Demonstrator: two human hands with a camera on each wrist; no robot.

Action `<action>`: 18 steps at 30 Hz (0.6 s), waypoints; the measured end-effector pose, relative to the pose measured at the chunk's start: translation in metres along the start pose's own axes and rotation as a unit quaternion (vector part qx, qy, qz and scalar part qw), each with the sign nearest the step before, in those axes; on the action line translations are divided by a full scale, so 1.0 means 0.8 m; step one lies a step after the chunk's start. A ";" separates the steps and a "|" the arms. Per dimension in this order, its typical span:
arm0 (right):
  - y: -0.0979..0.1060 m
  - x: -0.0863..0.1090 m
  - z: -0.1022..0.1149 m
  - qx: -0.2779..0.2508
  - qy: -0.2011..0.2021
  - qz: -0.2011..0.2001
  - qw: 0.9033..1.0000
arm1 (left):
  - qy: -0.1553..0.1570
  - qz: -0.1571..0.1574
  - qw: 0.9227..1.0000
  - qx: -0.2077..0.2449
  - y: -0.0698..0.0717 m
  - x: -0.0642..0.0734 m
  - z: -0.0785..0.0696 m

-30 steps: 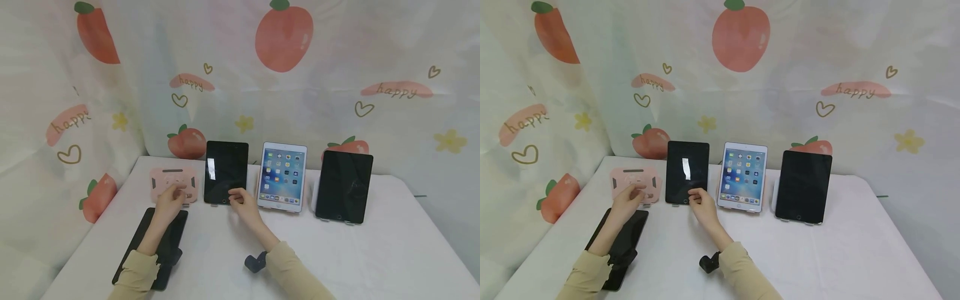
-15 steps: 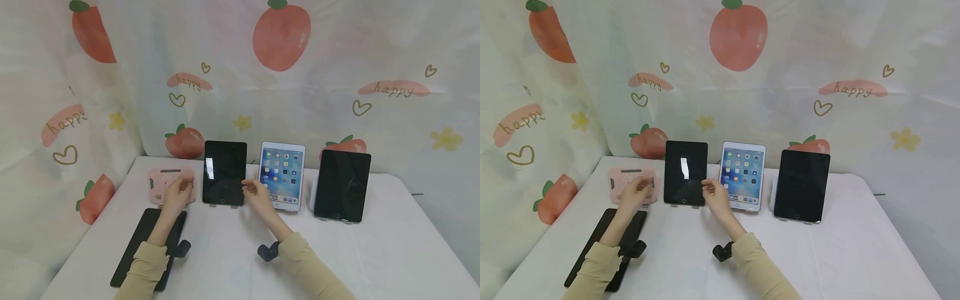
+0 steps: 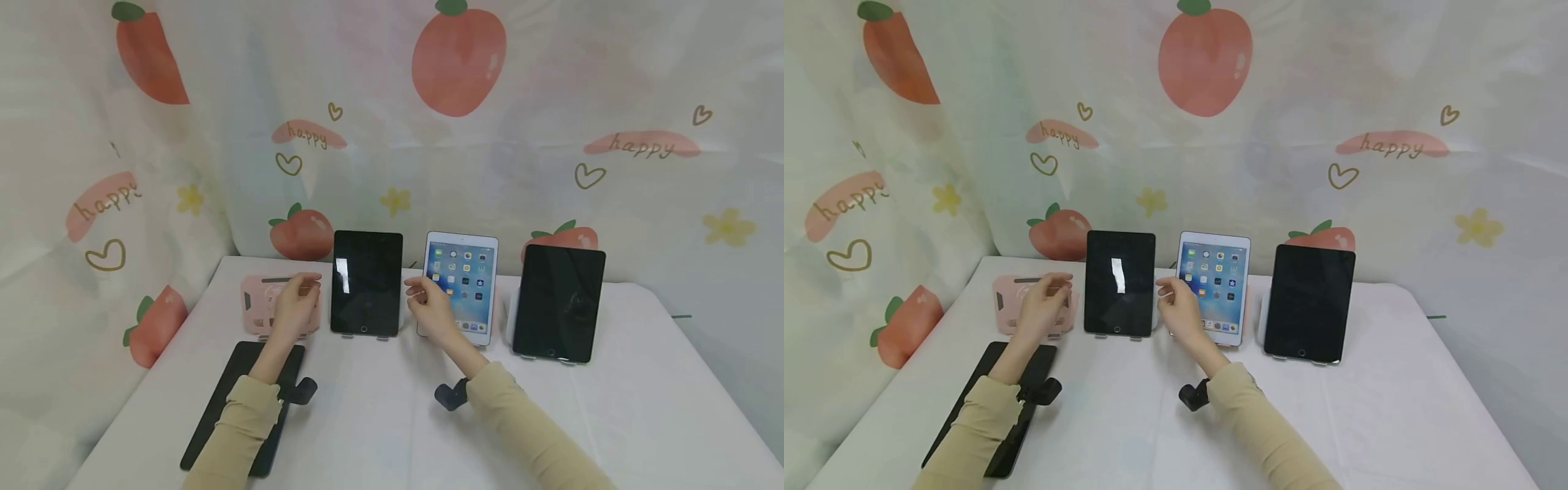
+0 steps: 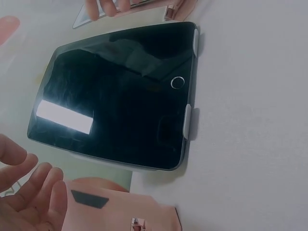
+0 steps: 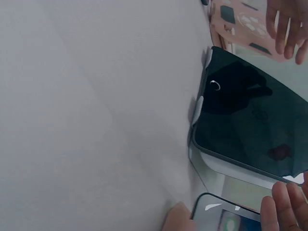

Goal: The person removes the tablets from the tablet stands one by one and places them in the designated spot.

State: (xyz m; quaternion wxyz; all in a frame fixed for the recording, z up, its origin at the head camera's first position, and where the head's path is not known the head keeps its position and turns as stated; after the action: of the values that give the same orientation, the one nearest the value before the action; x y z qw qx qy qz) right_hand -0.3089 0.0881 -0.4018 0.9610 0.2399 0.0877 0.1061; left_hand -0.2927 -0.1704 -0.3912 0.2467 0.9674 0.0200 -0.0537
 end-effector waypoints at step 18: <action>0.017 -0.020 0.021 0.033 -0.004 0.020 0.999 | -0.019 -0.001 1.000 -0.023 -0.009 -0.030 -0.016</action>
State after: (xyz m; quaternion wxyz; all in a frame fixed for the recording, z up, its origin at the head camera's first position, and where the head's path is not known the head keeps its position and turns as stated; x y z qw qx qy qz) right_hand -0.3230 0.0882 -0.3791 0.9507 0.2732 0.0825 0.1213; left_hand -0.3156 -0.1585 -0.3806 0.2688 0.9604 0.0179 -0.0716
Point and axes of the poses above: each hand's wrist, its own x-axis away from the middle knuckle, its own y-axis out of the back of the hand, z = x × y, the point moved 6 cm from there along -x, towards the middle knuckle, and after that the axes turned 11 degrees about z, right-handed, at the moved point
